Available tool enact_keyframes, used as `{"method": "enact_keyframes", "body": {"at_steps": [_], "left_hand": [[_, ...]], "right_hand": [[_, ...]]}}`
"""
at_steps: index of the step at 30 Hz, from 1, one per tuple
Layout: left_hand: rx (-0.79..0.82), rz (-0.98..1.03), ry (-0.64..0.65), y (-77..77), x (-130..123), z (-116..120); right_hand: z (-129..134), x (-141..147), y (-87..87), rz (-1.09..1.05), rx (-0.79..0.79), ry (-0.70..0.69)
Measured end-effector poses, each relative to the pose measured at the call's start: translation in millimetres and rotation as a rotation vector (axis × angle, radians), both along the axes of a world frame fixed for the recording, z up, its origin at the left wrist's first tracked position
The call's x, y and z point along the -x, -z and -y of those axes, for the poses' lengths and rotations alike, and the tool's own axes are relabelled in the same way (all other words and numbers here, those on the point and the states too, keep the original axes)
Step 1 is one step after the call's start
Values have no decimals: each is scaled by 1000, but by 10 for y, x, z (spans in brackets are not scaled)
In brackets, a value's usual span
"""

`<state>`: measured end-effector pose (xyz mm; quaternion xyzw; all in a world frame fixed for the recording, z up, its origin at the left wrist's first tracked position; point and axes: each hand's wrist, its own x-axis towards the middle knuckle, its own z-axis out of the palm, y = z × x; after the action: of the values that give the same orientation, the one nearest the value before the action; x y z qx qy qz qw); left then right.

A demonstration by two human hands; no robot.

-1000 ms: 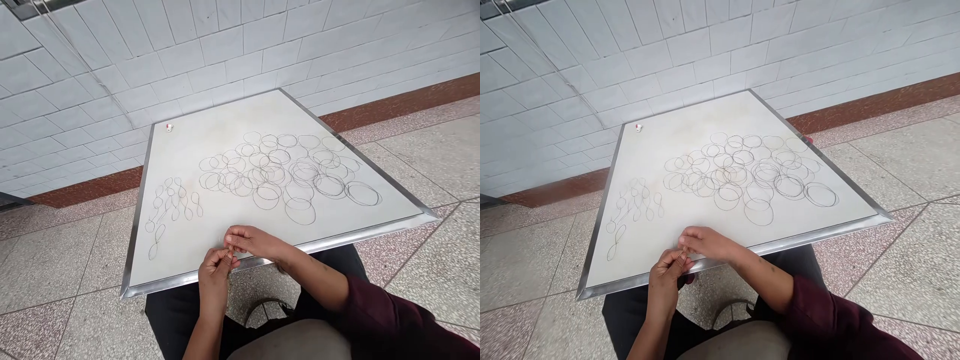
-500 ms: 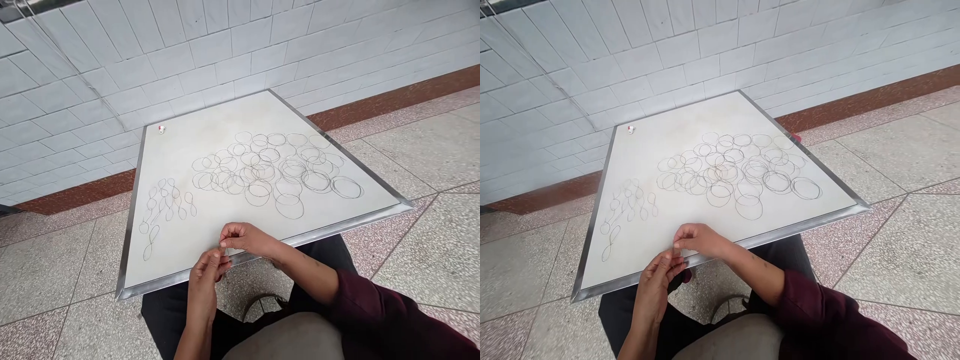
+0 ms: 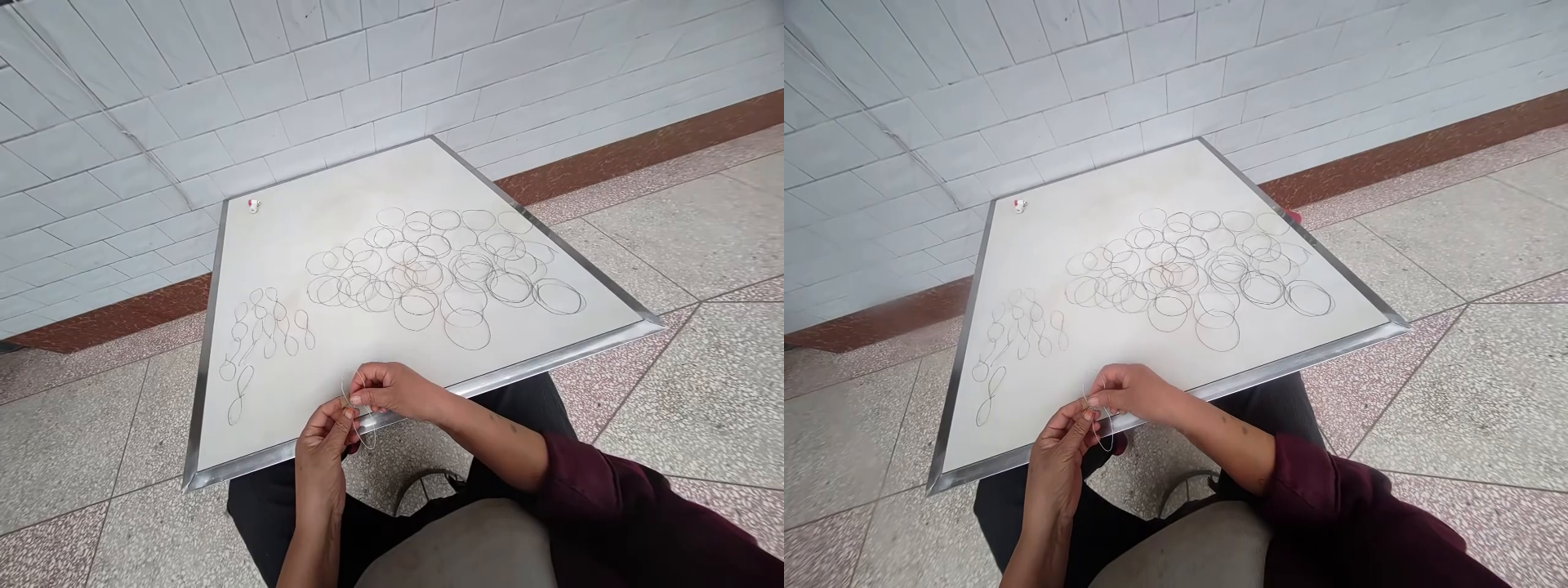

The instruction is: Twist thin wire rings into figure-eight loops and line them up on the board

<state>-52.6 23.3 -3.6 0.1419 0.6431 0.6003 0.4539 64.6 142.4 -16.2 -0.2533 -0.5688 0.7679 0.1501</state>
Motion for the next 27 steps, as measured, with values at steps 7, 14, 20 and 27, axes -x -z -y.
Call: {"method": "enact_keyframes", "body": {"at_steps": [7, 14, 20, 27], "left_hand": [[-24, 47, -30, 23, 13, -1], [-43, 84, 25, 25, 26, 19], [-44, 31, 18, 69, 2, 24], [2, 24, -14, 78, -15, 25]], "right_hand": [[65, 15, 46, -40, 115, 4], [70, -82, 95, -135, 212, -110], [89, -76, 101, -119, 208, -64], [121, -28, 115, -129, 241, -27]]}}
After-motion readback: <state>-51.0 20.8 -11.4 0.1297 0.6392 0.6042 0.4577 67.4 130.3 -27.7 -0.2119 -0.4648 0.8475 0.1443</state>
